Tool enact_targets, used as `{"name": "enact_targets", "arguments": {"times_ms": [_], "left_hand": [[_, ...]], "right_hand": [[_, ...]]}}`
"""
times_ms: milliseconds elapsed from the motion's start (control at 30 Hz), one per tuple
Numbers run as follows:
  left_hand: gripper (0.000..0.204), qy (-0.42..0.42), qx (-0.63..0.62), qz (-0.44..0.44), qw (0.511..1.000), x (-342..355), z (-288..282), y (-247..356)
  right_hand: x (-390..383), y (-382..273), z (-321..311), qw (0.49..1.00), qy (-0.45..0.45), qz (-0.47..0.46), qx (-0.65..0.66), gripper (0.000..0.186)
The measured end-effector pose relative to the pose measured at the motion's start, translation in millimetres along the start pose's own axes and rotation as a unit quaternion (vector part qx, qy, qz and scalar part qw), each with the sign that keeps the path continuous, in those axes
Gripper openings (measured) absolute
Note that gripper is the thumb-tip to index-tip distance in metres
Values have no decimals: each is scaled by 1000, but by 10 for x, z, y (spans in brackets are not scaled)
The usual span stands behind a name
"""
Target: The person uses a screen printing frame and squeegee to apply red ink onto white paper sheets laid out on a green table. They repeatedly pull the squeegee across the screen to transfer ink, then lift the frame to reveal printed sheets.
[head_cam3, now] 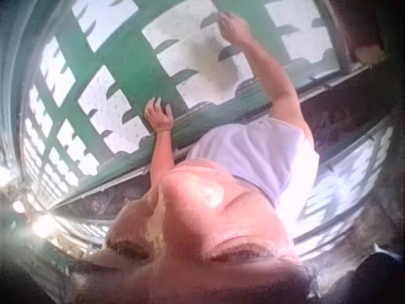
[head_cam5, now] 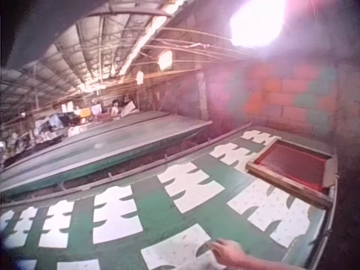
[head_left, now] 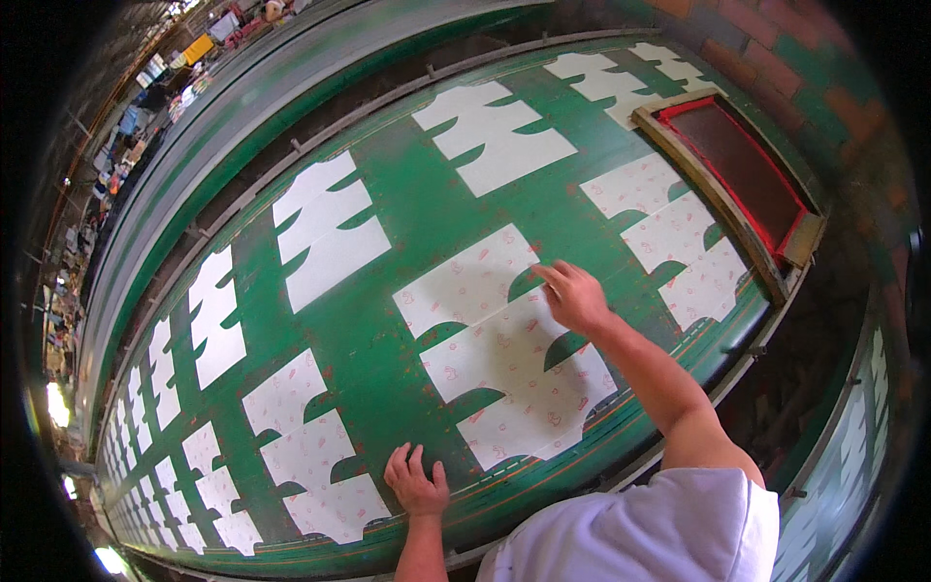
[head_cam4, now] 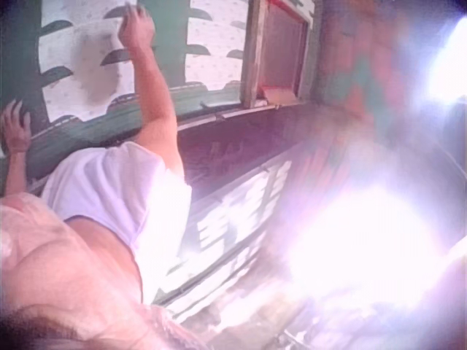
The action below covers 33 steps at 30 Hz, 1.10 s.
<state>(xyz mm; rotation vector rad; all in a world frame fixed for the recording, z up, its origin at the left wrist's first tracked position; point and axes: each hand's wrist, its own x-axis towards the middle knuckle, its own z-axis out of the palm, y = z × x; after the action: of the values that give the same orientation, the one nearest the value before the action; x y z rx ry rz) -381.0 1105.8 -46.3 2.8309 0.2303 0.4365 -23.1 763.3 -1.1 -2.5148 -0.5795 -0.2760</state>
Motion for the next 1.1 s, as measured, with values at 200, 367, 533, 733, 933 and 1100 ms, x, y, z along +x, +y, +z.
{"name": "enact_targets", "arguments": {"times_ms": [200, 367, 533, 733, 933, 1100], "left_hand": [[48, 34, -13, 25, 999, -23, 3, -3], [46, 31, -7, 9, 999, -37, -4, 32], [46, 33, -15, 8, 999, -66, 2, 17], [46, 40, -19, 2, 999, -104, 78, -32], [44, 42, -4, 15, 999, -137, 114, -64], [43, 54, -3, 19, 998, -137, 127, -51]], "right_hand": [[-1695, 564, -609, 982, 167, 61, -57, 45], [-2216, 667, -603, 983, 114, 84, -117, 42], [-2222, 666, -530, 980, 132, 96, -116, 34], [-2250, 696, -510, 979, 140, 83, -121, 31], [-2259, 744, -470, 978, 149, 81, -120, 29], [-2264, 727, -483, 977, 160, 77, -119, 28]]}}
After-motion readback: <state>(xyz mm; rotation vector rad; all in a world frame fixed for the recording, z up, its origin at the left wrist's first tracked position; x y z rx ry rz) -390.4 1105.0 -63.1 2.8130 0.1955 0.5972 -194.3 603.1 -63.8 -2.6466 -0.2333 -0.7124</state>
